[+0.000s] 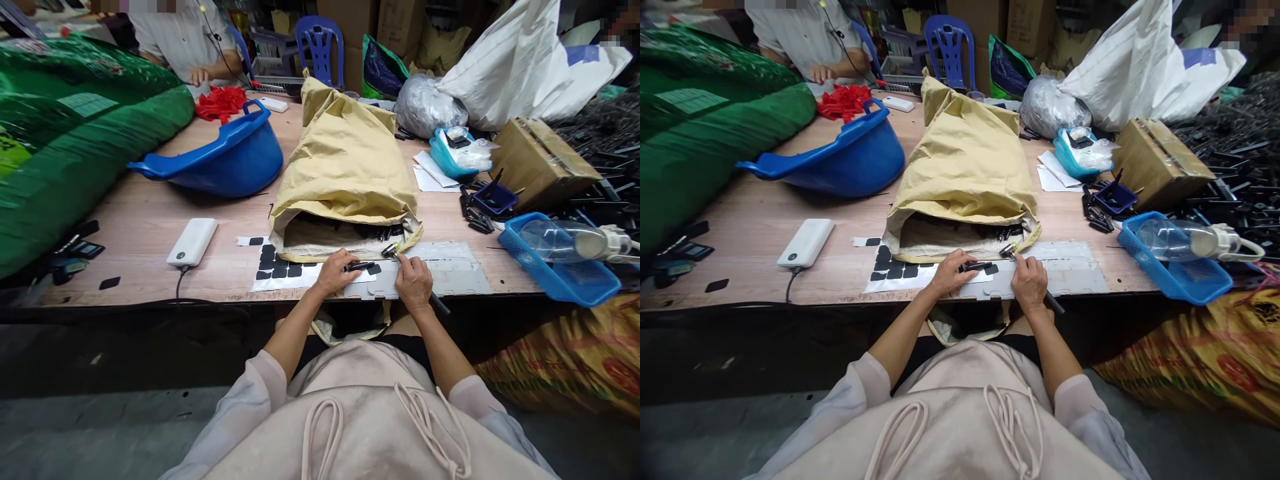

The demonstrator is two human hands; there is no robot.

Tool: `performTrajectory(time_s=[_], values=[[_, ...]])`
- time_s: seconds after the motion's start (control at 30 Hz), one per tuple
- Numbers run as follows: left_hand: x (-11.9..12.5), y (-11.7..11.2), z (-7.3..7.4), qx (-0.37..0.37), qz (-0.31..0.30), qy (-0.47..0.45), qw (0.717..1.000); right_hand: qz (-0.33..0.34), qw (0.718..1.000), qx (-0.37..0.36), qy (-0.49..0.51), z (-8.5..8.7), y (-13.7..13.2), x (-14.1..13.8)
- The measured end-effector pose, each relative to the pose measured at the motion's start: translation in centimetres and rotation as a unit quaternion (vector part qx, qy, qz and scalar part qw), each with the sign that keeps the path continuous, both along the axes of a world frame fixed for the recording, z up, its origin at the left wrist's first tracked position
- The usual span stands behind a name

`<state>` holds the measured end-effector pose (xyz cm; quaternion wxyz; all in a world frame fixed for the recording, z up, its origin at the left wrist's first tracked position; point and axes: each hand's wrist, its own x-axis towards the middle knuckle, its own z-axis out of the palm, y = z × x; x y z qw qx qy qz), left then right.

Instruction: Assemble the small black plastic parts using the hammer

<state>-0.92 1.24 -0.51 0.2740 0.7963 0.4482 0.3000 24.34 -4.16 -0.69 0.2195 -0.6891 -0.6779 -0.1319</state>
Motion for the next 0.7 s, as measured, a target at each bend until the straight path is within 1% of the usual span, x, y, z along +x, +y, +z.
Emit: performTrajectory(time_s=[0.1,0.2,0.3,0.4,0.47,0.53,0.7], values=[[-0.2,0.3,-0.3,-0.008,-0.004,-0.016,1.000,0.012,0.998,0.004,0.054,0.4,0.2,0.3],[-0.1,0.4,-0.4,-0.019,0.000,-0.019,1.000,0.040,0.988,0.027,0.147,1.3,-0.1,0.0],[-0.1,0.4,-0.5,-0.024,0.003,-0.017,1.000,0.098,0.965,0.038,0.242,2.3,-1.0,-1.4],[0.1,0.5,-0.4,-0.028,0.006,-0.016,0.999,0.162,0.939,0.006,0.304,2.6,-2.2,-3.2],[0.2,0.4,-0.4,-0.031,0.007,-0.016,0.999,0.188,0.928,-0.018,0.323,2.5,-2.8,-4.3],[0.3,0.4,-0.3,-0.034,0.007,-0.019,0.999,0.203,0.922,-0.033,0.328,2.3,-3.2,-5.1],[0.5,0.5,-0.2,-0.046,0.013,-0.027,0.998,0.203,0.930,-0.029,0.304,2.4,-3.6,-5.9]])
